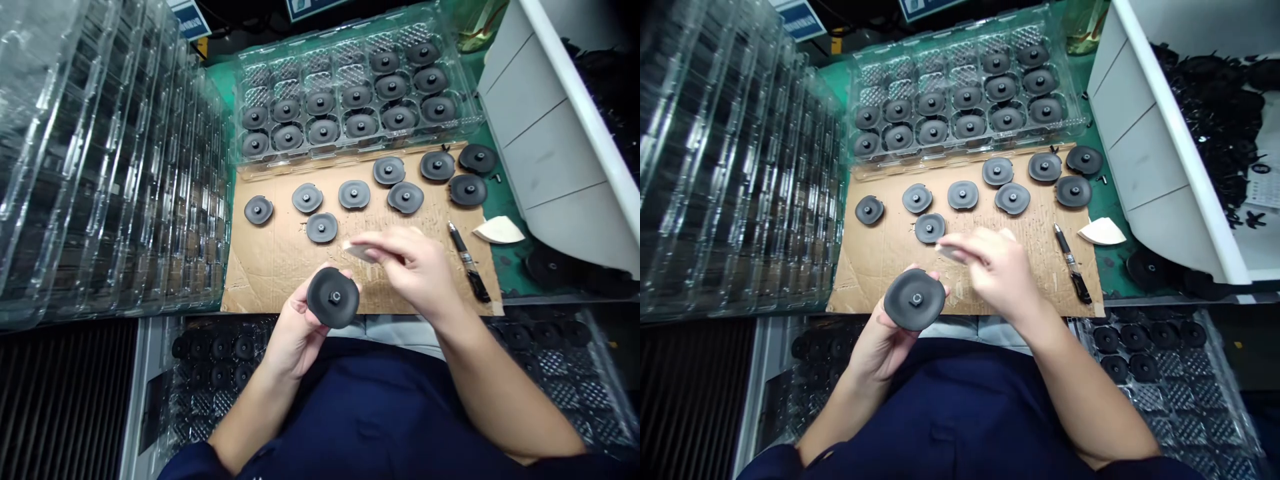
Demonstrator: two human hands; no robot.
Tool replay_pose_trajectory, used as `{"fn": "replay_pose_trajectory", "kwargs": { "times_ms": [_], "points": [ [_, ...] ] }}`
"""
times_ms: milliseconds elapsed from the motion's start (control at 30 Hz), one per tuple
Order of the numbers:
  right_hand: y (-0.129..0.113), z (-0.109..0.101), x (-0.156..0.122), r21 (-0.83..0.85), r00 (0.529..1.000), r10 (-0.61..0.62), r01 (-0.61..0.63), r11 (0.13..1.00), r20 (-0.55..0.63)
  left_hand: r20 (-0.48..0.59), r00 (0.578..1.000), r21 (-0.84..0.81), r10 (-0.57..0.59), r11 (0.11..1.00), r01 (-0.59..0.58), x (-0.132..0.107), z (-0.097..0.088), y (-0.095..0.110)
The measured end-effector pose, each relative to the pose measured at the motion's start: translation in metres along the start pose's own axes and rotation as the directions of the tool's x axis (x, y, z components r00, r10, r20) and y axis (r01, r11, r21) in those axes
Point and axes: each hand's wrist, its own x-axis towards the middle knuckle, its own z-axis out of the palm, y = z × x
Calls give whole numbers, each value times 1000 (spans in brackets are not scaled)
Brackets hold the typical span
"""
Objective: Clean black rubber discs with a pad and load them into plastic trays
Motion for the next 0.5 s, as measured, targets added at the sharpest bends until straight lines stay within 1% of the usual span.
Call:
{"fn": "replay_pose_trajectory", "kwargs": {
  "times_ms": [33,67,133,200,233,300,367,400,433,467,500],
  "points": [
    [12,4,-7,-10,996,84,-84,996,-10,8,1000,-14,8,1000,-8,0,-1,1],
    [23,9,-15,-19,990,140,-140,990,-2,13,1000,-27,4,1000,-4,0,-2,2],
    [39,19,-31,-43,980,196,-194,980,27,38,999,-46,-11,999,13,0,-3,4],
    [42,25,-42,-55,976,214,-212,976,38,74,997,-59,-17,998,21,-1,-4,4],
    [39,25,-43,-51,975,220,-218,975,31,90,996,-66,-15,998,21,-1,-3,3],
    [21,20,-39,-37,971,240,-241,970,-19,103,995,-80,-15,997,23,-2,-2,2],
    [-8,11,-30,12,967,220,-221,975,-131,101,995,-103,-11,994,21,-3,-1,0],
    [-23,7,-25,35,968,171,-168,985,-182,97,995,-111,-4,994,15,-4,-1,-2],
    [-38,4,-21,45,973,86,-78,996,-214,91,996,-110,3,994,7,-5,-1,-3],
    [-51,2,-19,35,978,-15,22,999,-206,85,996,-99,9,995,-1,-6,-1,-3],
    [-62,1,-18,25,982,-106,111,994,-158,81,997,-83,17,996,-11,-6,-1,-4]
  ]
}}
